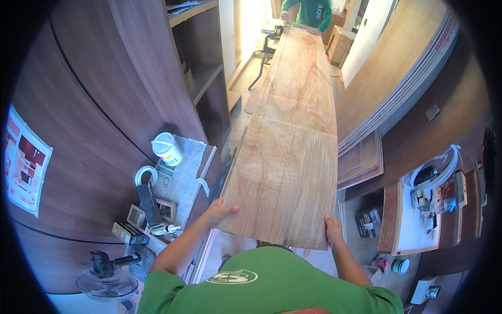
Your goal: The person applies adhesive to a wooden board, presses a flexible laminate strip along its edge, and uses a handheld utility blade to trim the excess material from the board's corner.
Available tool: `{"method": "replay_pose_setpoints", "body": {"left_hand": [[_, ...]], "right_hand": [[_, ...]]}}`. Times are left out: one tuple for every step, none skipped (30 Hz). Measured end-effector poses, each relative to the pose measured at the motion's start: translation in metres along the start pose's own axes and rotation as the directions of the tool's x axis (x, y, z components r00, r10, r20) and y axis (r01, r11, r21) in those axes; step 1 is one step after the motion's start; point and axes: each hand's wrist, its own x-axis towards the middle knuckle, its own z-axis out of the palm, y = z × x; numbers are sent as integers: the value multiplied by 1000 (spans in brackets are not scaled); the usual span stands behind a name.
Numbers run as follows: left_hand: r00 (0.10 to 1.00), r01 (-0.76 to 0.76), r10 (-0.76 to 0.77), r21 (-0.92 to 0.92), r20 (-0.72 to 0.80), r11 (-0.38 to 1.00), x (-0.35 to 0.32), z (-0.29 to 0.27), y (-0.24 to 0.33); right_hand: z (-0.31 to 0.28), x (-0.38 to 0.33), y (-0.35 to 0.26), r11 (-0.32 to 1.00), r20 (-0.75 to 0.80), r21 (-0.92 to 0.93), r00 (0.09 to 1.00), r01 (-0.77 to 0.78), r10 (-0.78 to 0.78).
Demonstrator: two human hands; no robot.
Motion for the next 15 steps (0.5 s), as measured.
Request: {"method": "replay_pose_setpoints", "body": {"left_hand": [[1000,-6,6,0,-1,1000,-3,0,0],[1000,-14,14,-1,2,1000,-6,1,0],[1000,-23,23,-3,3,1000,-10,2,0],[1000,-8,8,-13,1,1000,-16,3,-1],[1000,6,-6,-23,4,1000,-22,6,0],[1000,20,-20,-34,4,999,-27,7,0],[999,39,-39,-29,1,999,-33,7,-4],[998,57,-57,-23,-1,998,-39,7,-10],[997,77,-77,-18,-5,997,-47,7,-14],[996,84,-84,-31,10,996,-55,7,-17],[995,95,-94,-45,18,994,-68,7,-19],[994,104,-102,-59,27,993,-80,8,-20],[994,111,-113,-69,-13,991,-92,9,-23],[992,117,-120,-74,-47,990,-104,11,-25],[988,122,-128,-79,-82,989,-116,13,-27]], "right_hand": [[1,-2,1,1000,6,8,1000,0,0],[1,-6,1,1000,-3,7,1000,-6,6],[2,-10,-1,1000,-10,5,1000,-13,13],[2,-14,-1,1000,-15,2,1000,-20,20],[1,-16,1,1000,-15,9,1000,-11,11],[-1,-16,5,1000,-13,15,1000,-2,2],[-3,-16,10,1000,-9,20,1000,7,-7],[-10,-11,18,1000,-16,-21,1000,12,-13],[-16,-3,26,998,-21,-62,1000,16,-17],[-22,2,34,994,-24,-104,999,20,-22],[-19,0,32,996,-23,-88,999,31,-33],[-15,-1,24,996,-22,-72,999,43,-44],[-11,0,17,997,-19,-58,998,55,-56],[-10,6,13,997,-31,-34,997,69,-70],[-12,17,10,996,-44,-10,996,84,-84]]}}
